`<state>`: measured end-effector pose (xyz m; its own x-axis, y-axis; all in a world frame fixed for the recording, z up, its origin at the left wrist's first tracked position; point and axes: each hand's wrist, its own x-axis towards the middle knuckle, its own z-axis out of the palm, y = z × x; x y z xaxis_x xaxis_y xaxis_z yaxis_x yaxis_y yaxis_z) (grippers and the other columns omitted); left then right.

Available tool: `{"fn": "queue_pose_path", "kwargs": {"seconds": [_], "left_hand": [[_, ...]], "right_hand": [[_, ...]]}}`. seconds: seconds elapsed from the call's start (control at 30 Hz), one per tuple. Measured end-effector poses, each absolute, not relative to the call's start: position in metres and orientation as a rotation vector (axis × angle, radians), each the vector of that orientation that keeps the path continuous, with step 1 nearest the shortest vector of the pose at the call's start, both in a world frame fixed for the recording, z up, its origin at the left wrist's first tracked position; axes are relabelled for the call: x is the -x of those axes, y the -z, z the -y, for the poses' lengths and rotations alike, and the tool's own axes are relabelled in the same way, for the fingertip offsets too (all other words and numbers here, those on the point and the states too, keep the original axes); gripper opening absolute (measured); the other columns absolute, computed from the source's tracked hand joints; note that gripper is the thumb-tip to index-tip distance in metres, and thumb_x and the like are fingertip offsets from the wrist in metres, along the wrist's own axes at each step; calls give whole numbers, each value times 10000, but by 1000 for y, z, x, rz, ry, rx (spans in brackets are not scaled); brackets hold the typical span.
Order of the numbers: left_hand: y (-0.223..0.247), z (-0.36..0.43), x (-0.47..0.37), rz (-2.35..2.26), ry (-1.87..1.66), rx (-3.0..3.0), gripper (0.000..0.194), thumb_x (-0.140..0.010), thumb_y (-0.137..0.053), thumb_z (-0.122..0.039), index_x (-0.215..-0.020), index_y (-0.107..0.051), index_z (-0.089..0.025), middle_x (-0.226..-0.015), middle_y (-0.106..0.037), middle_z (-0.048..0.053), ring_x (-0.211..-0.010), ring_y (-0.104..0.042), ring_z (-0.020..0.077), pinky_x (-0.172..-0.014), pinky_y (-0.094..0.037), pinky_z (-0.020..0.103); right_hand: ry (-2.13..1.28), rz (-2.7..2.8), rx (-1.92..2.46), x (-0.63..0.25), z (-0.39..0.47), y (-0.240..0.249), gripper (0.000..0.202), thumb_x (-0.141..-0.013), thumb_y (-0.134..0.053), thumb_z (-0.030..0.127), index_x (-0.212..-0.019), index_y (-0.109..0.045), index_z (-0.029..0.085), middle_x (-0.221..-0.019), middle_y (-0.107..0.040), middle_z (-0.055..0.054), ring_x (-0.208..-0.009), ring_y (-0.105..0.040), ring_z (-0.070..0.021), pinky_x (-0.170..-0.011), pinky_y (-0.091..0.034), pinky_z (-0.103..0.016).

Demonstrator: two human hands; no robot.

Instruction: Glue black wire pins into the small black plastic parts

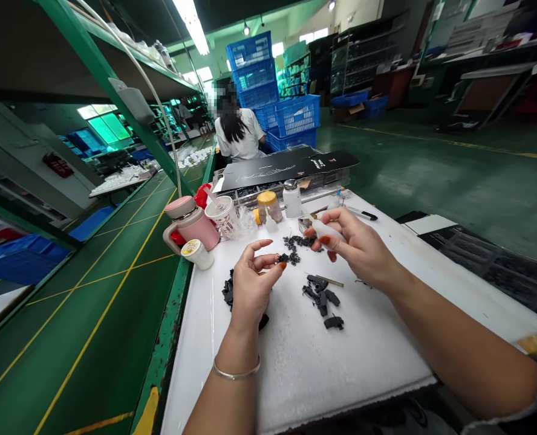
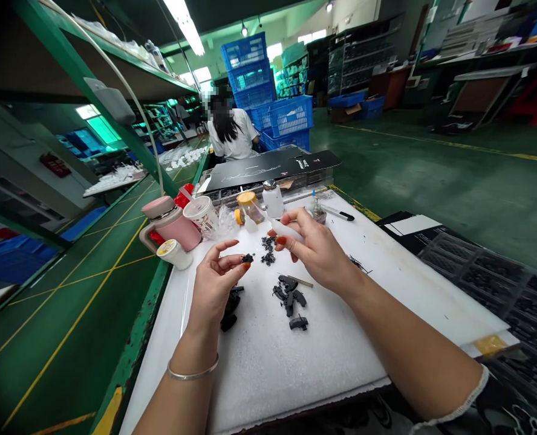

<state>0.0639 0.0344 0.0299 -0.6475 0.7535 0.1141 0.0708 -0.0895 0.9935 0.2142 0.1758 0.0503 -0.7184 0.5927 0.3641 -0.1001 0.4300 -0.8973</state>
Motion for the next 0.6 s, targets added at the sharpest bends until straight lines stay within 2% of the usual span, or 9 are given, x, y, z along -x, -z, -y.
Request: {"fn": "queue_pose_path", "kwargs": {"seconds": [0.1, 0.2, 0.37, 0.6], "left_hand": [[-29, -34, -63, -1751, -1785, -940, 495, -683, -723, -213, -1142, -536, -207, -845, -671, 39, -742, -605, 128, -629, -433, 194], [-29, -34, -64, -1780, -1791, -962, 500, -678, -721, -209, -1145, -539, -203, -850, -673, 47, -753, -613, 139, -613, -438, 192], [-30, -34, -69, -1853, -1756, -1008, 493, -687, -704, -204, -1151, -536, -208, -859, -670, 48, -716, -595, 127, -530, -410, 162], [-32, -33, -73, -1903, -1709, -1068, 469, -709, -677, -189, -1154, -534, -218, -865, -666, 40, -652, -546, 97, -506, -391, 152]], "right_hand": [[-1265, 1880, 483, -218, -175, -55, 340, -717, -732, 419, -881, -555, 179, -714, -658, -23, -575, -581, -142, -462, -420, -228], [-1189, 1778, 478, -220, -173, -60, 323, -617, -804, 401, -736, -618, 166, -708, -641, -30, -623, -580, -158, -502, -439, -247], [-1196, 1774, 410, -218, -169, -59, 251, -681, -764, 378, -769, -668, 163, -759, -641, -33, -694, -578, -164, -591, -460, -259], [-1144, 1817, 418, -217, -166, -54, 194, -735, -720, 332, -811, -664, 163, -795, -644, -40, -735, -592, -186, -599, -445, -272]]}}
